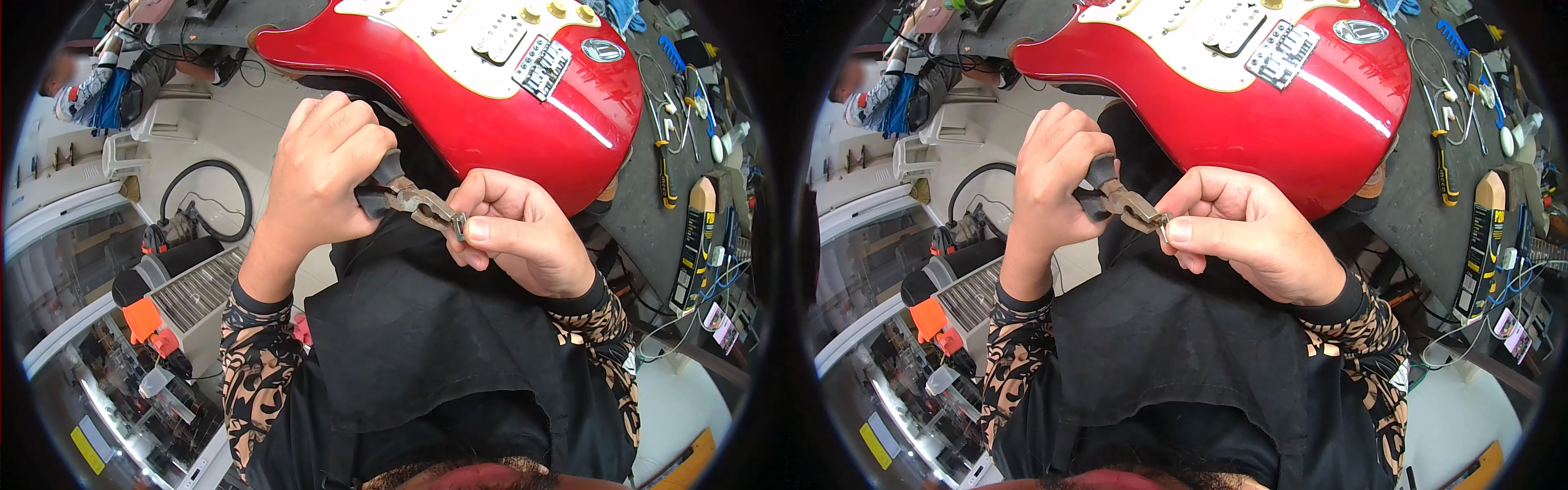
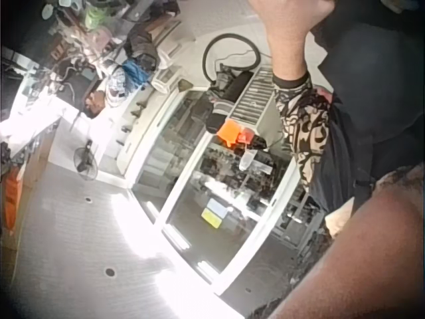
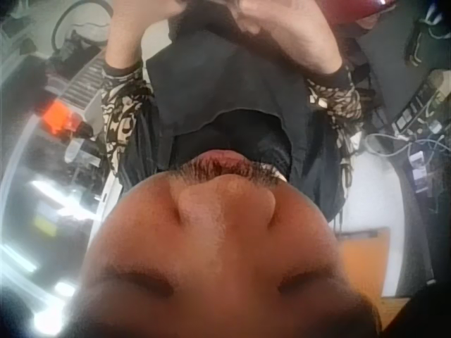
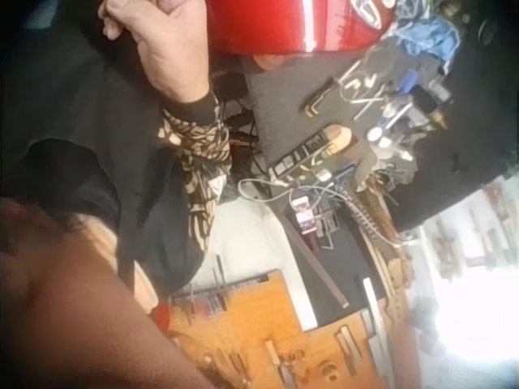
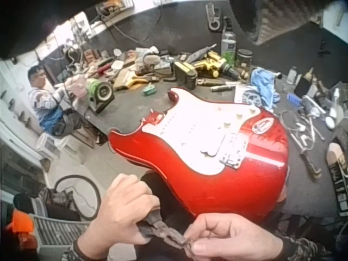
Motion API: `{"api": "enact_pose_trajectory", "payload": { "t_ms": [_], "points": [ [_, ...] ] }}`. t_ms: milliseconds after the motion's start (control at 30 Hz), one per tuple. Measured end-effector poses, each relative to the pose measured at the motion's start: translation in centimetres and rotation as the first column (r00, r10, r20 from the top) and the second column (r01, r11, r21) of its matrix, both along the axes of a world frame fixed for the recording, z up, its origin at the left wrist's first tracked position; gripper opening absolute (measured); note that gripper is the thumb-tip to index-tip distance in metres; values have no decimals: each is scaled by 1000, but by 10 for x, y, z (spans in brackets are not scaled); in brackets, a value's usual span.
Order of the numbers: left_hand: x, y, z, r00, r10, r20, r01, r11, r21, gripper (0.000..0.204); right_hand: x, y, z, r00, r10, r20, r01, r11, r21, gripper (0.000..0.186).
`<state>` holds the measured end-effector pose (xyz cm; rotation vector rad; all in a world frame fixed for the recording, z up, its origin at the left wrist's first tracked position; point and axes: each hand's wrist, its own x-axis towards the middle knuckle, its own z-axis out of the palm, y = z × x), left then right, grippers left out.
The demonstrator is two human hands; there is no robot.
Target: The person uses a screwdriver to adjust the bridge saddles on a red electric guitar. They then use pliers to bend and shape a small metal component, likely a string retainer or saddle, while holding it in their hands.
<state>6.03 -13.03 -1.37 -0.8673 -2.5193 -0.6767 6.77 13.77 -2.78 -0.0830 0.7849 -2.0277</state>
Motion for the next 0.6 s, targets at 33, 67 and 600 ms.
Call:
{"api": "enact_pose_trajectory", "payload": {
  "t_ms": [33,67,600],
  "points": [
    [0,0,-1,1000,-3,2,3,1000,2,33,0,0,0,1000,1,3,-1,1000,2,24],
    [-1,-1,-2,1000,-6,5,6,1000,5,33,0,0,0,1000,2,5,-2,1000,5,24],
    [1,-3,-5,996,-11,87,12,1000,-9,30,-2,-1,0,999,35,36,-35,999,-9,24]
  ]
}}
